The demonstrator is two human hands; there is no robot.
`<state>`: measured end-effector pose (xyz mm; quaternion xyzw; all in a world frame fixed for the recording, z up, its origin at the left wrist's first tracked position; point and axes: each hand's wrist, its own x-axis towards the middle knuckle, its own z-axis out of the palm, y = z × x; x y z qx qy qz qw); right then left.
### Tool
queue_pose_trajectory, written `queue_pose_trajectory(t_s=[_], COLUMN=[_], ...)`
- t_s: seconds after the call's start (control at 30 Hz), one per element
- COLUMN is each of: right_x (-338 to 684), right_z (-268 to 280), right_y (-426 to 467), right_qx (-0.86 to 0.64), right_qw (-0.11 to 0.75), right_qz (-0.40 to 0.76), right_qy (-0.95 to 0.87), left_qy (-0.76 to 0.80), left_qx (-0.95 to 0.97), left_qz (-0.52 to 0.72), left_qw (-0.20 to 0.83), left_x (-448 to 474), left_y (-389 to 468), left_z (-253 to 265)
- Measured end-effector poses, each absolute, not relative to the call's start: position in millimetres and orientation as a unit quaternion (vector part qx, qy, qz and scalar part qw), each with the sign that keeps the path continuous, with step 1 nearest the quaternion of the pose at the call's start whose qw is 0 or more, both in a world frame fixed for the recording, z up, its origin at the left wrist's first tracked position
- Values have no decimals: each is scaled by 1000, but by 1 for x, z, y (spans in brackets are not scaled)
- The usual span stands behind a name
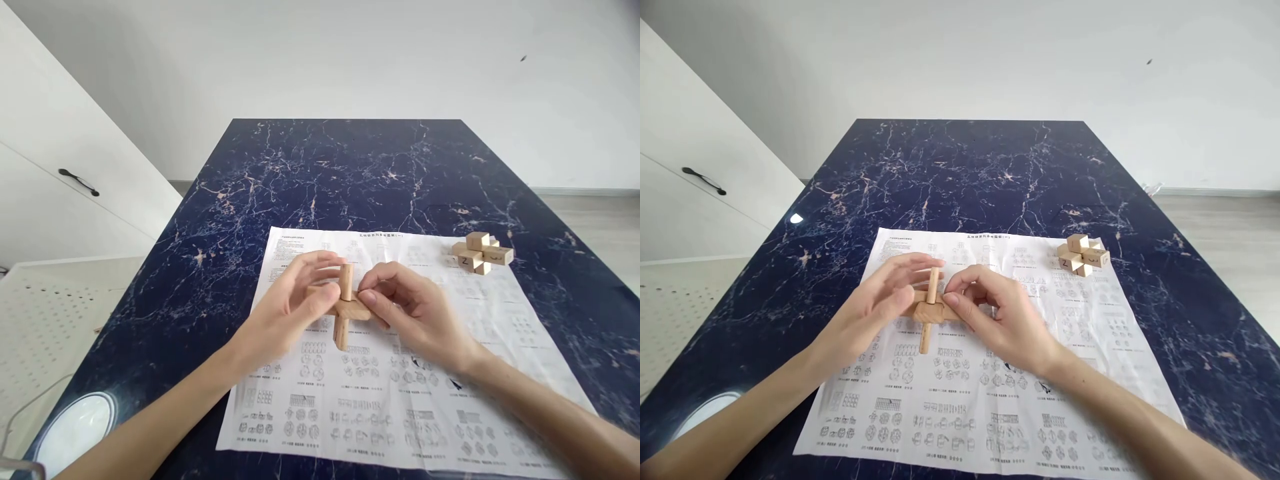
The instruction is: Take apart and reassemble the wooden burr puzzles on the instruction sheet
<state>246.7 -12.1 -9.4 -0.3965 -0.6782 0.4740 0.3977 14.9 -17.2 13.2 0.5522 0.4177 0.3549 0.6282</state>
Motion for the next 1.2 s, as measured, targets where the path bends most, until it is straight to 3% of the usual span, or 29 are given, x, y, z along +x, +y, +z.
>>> queue_pose_trajectory(t_s=[0.4,0.73,1.2], right_x=[246,253,249], right_z=[-12,-17,-11], right_y=[-19,-15,-20], right_qx=[-368,-383,-395], right_qw=[480,362,381], right_qz=[336,356,354], right_qy=[-722,-771,-757], left_qy=[394,397,374], left_qx=[590,607,617], left_qz=[311,376,388], left_qw=[633,576,573], left_x=[16,11,9], left_y=[-21,-17,-17], left_z=[9,6,5])
